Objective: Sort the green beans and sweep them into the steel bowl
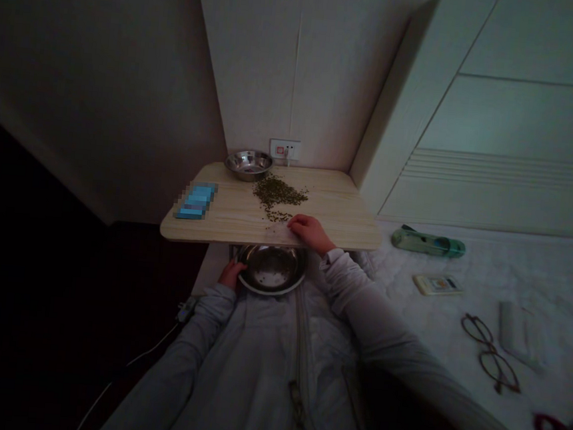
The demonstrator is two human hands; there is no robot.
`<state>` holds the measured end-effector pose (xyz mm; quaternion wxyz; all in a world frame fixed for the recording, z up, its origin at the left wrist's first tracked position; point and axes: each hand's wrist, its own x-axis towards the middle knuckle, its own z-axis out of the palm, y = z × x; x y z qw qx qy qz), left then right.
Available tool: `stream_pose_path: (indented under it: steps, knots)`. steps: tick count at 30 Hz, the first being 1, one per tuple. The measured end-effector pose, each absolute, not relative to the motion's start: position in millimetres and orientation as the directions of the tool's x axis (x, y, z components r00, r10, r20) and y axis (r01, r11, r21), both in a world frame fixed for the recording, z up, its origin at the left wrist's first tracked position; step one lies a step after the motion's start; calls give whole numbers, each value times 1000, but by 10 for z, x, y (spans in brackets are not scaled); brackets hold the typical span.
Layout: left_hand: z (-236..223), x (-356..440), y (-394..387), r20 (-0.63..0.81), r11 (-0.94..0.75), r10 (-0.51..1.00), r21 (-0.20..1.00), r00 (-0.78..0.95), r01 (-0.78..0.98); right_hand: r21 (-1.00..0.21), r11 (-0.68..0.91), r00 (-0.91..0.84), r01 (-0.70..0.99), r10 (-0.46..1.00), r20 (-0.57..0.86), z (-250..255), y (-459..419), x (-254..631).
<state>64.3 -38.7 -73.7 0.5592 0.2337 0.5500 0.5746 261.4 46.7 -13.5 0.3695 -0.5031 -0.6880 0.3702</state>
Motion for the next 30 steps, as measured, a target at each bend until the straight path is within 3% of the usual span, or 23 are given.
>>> stream_pose_path:
  steps: [9, 30]
  knots:
    - [-818, 628, -366, -339, 227, 905, 896, -256, -382, -891, 203, -11, 407, 976, 217, -168, 510, 2618]
    - [-812, 594, -349, -337, 231, 913, 892, -231, -388, -840, 207, -63, 502, 977, 203, -150, 473, 2606]
